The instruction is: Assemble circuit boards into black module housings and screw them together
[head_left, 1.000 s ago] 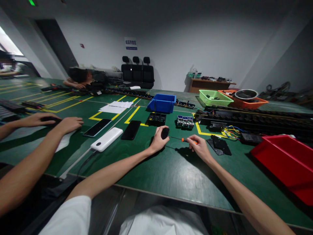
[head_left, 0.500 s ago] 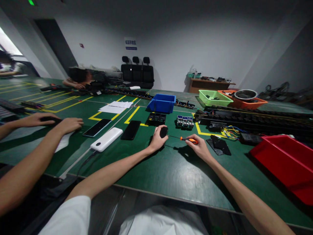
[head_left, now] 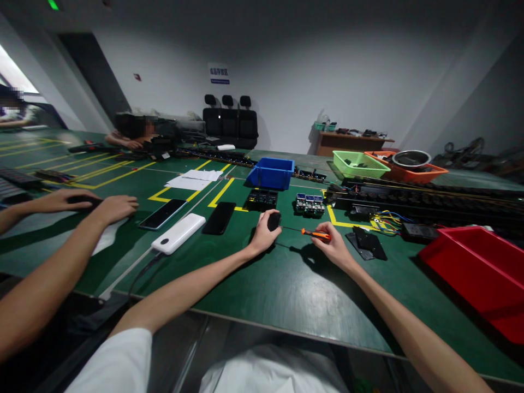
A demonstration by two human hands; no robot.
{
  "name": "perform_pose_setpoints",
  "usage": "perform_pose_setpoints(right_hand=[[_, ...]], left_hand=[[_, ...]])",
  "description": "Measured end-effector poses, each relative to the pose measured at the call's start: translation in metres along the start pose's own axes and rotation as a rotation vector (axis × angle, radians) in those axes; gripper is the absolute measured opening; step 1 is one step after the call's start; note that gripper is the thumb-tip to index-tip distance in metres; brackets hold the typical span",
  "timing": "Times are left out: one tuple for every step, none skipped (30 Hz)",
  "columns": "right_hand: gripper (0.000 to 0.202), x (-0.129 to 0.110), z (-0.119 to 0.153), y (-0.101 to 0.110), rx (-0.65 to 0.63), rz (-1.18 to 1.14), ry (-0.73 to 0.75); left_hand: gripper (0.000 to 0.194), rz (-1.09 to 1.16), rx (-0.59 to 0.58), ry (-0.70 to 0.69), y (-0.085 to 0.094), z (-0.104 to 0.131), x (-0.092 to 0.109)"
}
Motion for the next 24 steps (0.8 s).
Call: perform_pose_setpoints(right_hand=[[0.028, 0.000, 0.000, 0.000, 0.001, 0.013, -0.004], [0.027, -0.001, 0.000, 0.001, 0.006, 0.027, -0.011], [0.027, -0.001, 0.001, 0.002, 0.014, 0.039, -0.018], [0.028, -0.001, 0.001, 0.003, 0.024, 0.045, -0.026], [0.029, -0.002, 0.002, 0.004, 0.032, 0.045, -0.035], [0.030, -0.001, 0.002, 0.005, 0.033, 0.037, -0.048], [0.031, 0.000, 0.003, 0.005, 0.025, 0.021, -0.066], [0.031, 0.001, 0.003, 0.004, 0.013, 0.002, -0.087], [0.032, 0.003, 0.003, 0.004, 0.001, -0.016, -0.111], [0.033, 0.005, 0.003, 0.003, -0.008, -0.028, -0.134], [0.034, 0.008, 0.004, 0.003, -0.013, -0.030, -0.156], [0.037, 0.010, 0.004, 0.003, -0.016, -0.024, -0.175], [0.039, 0.012, 0.004, 0.002, -0.020, -0.017, -0.190], [0.039, 0.013, 0.004, 0.002, -0.024, -0.011, -0.198], [0.037, 0.014, 0.004, 0.001, -0.029, -0.009, -0.195], [0.034, 0.013, 0.003, 0.001, -0.028, -0.010, -0.177], [0.032, 0.011, 0.003, 0.001, -0.018, -0.011, -0.145], [0.033, 0.007, 0.002, 0.001, 0.000, -0.010, -0.105], [0.035, 0.004, 0.002, 0.002, 0.021, -0.006, -0.066], [0.036, 0.000, 0.002, 0.003, 0.043, 0.000, -0.034], [0.035, -0.002, 0.003, 0.004, 0.058, 0.005, -0.014], [0.033, -0.003, 0.003, 0.004, 0.066, 0.007, -0.011], [0.032, -0.003, 0.003, 0.004, 0.064, 0.002, -0.021], [0.032, -0.003, 0.004, 0.004, 0.056, -0.007, -0.039]], left_hand=[[0.045, 0.001, 0.003, 0.004, 0.000, 0.000, 0.000], [0.046, 0.001, 0.007, 0.007, 0.001, 0.000, -0.001], [0.046, 0.000, 0.009, 0.011, 0.001, 0.000, -0.001], [0.046, -0.002, 0.011, 0.013, 0.001, 0.000, -0.001], [0.046, -0.003, 0.010, 0.015, 0.001, 0.000, 0.000], [0.046, -0.004, 0.008, 0.014, 0.001, 0.000, 0.000], [0.045, -0.006, 0.005, 0.009, 0.001, 0.000, 0.001], [0.045, -0.008, 0.003, -0.001, 0.000, 0.000, 0.003], [0.045, -0.011, 0.001, -0.015, 0.000, 0.001, 0.004], [0.045, -0.014, -0.002, -0.029, 0.000, 0.001, 0.006], [0.045, -0.018, -0.004, -0.042, -0.001, 0.001, 0.007], [0.045, -0.022, -0.006, -0.053, -0.001, 0.002, 0.008], [0.045, -0.025, -0.009, -0.060, -0.001, 0.002, 0.009], [0.045, -0.026, -0.010, -0.061, -0.002, 0.002, 0.009], [0.046, -0.026, -0.010, -0.056, -0.002, 0.002, 0.008], [0.046, -0.025, -0.008, -0.047, -0.001, 0.001, 0.007], [0.046, -0.022, -0.005, -0.036, -0.001, 0.001, 0.005], [0.046, -0.018, -0.003, -0.025, -0.001, 0.001, 0.004], [0.046, -0.016, 0.001, -0.017, 0.000, 0.001, 0.003], [0.046, -0.015, 0.005, -0.011, 0.000, 0.000, 0.002], [0.046, -0.014, 0.007, -0.007, 0.001, 0.000, 0.001], [0.046, -0.013, 0.008, -0.005, 0.001, 0.000, 0.001], [0.046, -0.013, 0.008, -0.002, 0.001, 0.000, 0.002], [0.046, -0.013, 0.007, -0.001, 0.001, 0.000, 0.002]])
Point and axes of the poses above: each hand's wrist, its own z-axis away from the middle knuckle, its own y-axis out of the back of the hand, x = y × z, the point moved 7 cm from there along -z, towards the middle knuckle, and after that the axes turned 12 degrees about -x, right-handed, at the moved point
